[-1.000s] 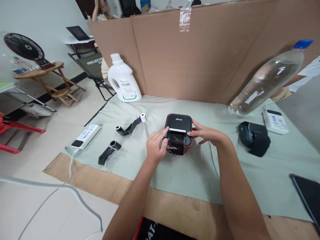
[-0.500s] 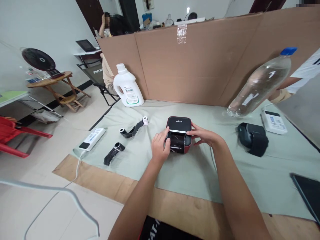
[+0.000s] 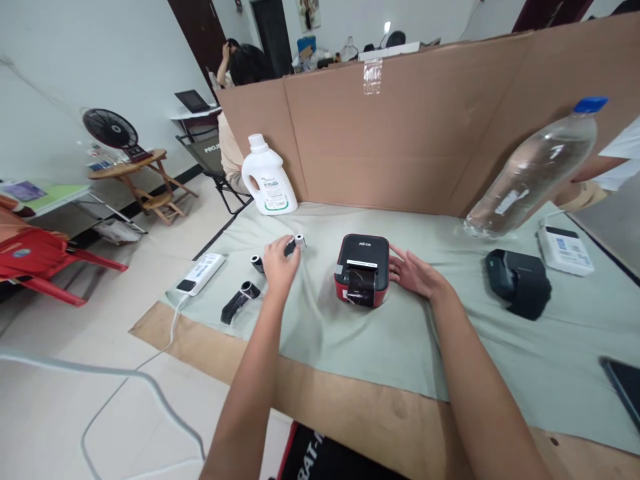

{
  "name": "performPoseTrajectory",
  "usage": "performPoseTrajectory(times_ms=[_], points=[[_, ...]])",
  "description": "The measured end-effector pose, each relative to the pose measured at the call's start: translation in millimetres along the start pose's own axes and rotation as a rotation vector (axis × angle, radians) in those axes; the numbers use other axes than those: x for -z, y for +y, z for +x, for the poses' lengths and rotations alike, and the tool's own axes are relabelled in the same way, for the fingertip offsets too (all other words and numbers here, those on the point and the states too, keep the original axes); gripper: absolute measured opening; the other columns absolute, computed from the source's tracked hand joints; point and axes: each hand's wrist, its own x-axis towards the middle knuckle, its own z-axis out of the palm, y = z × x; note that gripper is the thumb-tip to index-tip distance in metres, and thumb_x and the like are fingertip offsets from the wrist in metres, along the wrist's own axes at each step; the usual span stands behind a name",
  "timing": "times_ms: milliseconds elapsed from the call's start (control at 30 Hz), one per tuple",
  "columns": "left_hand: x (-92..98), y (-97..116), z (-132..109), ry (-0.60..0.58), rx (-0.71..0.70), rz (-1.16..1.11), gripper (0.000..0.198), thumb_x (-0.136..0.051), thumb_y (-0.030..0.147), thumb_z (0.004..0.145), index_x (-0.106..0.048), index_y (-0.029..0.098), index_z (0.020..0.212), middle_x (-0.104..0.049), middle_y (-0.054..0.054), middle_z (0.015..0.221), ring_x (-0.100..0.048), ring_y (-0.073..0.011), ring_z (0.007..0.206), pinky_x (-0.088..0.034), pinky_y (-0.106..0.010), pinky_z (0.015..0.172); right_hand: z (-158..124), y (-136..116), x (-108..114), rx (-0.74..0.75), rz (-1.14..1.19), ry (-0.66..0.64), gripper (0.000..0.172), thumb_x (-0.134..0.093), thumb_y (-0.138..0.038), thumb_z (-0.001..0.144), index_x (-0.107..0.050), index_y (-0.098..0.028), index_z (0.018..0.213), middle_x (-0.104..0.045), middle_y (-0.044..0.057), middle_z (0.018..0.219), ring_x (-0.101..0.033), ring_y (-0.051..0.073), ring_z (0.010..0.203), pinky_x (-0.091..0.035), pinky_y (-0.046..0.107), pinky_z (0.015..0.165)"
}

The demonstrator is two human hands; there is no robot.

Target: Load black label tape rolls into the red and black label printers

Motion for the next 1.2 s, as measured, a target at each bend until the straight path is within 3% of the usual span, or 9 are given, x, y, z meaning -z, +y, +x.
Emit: performPoseTrajectory(times_ms=[100, 233, 400, 533, 767, 933, 1000, 1067, 1200], points=[[-2.8, -23.5, 42.6, -0.293, 0.063, 0.241, 0.059, -0.063, 0.047, 0.088, -0.058, 0.022, 0.141, -0.060, -0.012, 0.145, -0.052, -0.0341, 0.134, -0.041, -0.046, 0.110, -0.4, 3.1, 10.2, -0.015, 0.074, 0.040, 0.057, -0.044, -0.059, 0.096, -0.042, -0.032, 0.147, -0.064, 0.008, 0.135, -0.065, 0.023, 0.115, -0.054, 0.044, 0.095], [-1.3, -25.8, 74.0, -0.706, 0.041, 0.407, 0.079, -0.063, 0.064, 0.082, -0.049, 0.025, 0.149, -0.061, -0.014, 0.143, -0.056, -0.0356, 0.131, -0.045, -0.043, 0.104, 0.0, 0.2, 9.8, -0.034, 0.019, 0.044, 0.056, -0.046, -0.057, 0.096, -0.043, -0.032, 0.146, -0.064, 0.007, 0.137, -0.064, 0.023, 0.119, -0.053, 0.046, 0.099], [44.0, -50.7, 78.2, -0.705, 0.127, 0.475, 0.071, -0.061, 0.065, 0.080, -0.059, 0.028, 0.140, -0.063, -0.009, 0.143, -0.059, -0.0364, 0.128, -0.045, -0.045, 0.106, 1.6, -0.2, 8.4, -0.039, -0.027, 0.054, 0.055, -0.044, -0.055, 0.096, -0.043, -0.031, 0.146, -0.060, 0.007, 0.142, -0.063, 0.024, 0.123, -0.053, 0.047, 0.102], [74.0, -91.9, 63.0, -0.775, 0.137, 0.429, 0.051, -0.063, 0.035, 0.078, -0.069, 0.026, 0.128, -0.066, -0.007, 0.136, -0.065, -0.0316, 0.119, -0.049, -0.038, 0.102, 3.7, 1.0, 11.7, -0.050, 0.008, 0.049, 0.051, -0.046, -0.054, 0.096, -0.047, -0.033, 0.142, -0.061, 0.006, 0.141, -0.063, 0.024, 0.123, -0.053, 0.048, 0.103], [76.6, -99.7, 32.0, -0.463, 0.026, 0.313, 0.032, -0.051, 0.023, 0.083, -0.075, 0.021, 0.104, -0.068, -0.008, 0.118, -0.068, -0.0205, 0.092, -0.052, -0.030, 0.090, 6.1, 1.5, 13.1, -0.074, 0.027, 0.072, 0.046, -0.049, -0.051, 0.097, -0.050, -0.034, 0.139, -0.065, 0.006, 0.137, -0.064, 0.024, 0.120, -0.056, 0.048, 0.101], [121.9, -82.8, 20.2, -0.231, 0.005, 0.175, 0.041, -0.055, 0.022, 0.079, -0.066, 0.023, 0.118, -0.067, -0.006, 0.117, -0.064, -0.0166, 0.080, -0.054, -0.032, 0.086, 5.5, 1.4, 12.3, -0.081, 0.043, 0.081, 0.043, -0.049, -0.049, 0.097, -0.052, -0.034, 0.138, -0.065, 0.004, 0.136, -0.064, 0.023, 0.121, -0.054, 0.048, 0.105], [135.3, -74.2, 8.0, -0.277, -0.013, 0.037, 0.042, -0.058, 0.026, 0.078, -0.064, 0.025, 0.119, -0.068, -0.004, 0.117, -0.063, -0.0166, 0.081, -0.055, -0.031, 0.082, 5.5, 1.2, 12.0, -0.079, 0.031, 0.081, 0.044, -0.050, -0.050, 0.097, -0.051, -0.034, 0.138, -0.064, 0.004, 0.137, -0.064, 0.023, 0.122, -0.054, 0.049, 0.104], [137.0, -65.8, -8.4, -0.446, -0.069, -0.124, 0.039, -0.060, 0.028, 0.078, -0.064, 0.026, 0.117, -0.069, -0.004, 0.117, -0.063, -0.0168, 0.082, -0.055, -0.030, 0.077, 5.5, 0.8, 11.4, -0.073, 0.009, 0.084, 0.045, -0.050, -0.051, 0.096, -0.051, -0.034, 0.138, -0.064, 0.005, 0.137, -0.064, 0.024, 0.122, -0.056, 0.050, 0.102], [114.7, -56.9, -38.2, -0.783, -0.155, -0.219, 0.043, -0.055, 0.022, 0.077, -0.068, 0.027, 0.117, -0.071, -0.005, 0.115, -0.062, -0.0174, 0.080, -0.053, -0.031, 0.073, 5.5, -0.2, 9.9, -0.063, -0.018, 0.092, 0.047, -0.050, -0.052, 0.095, -0.049, -0.033, 0.139, -0.065, 0.007, 0.136, -0.065, 0.025, 0.119, -0.057, 0.050, 0.098]])
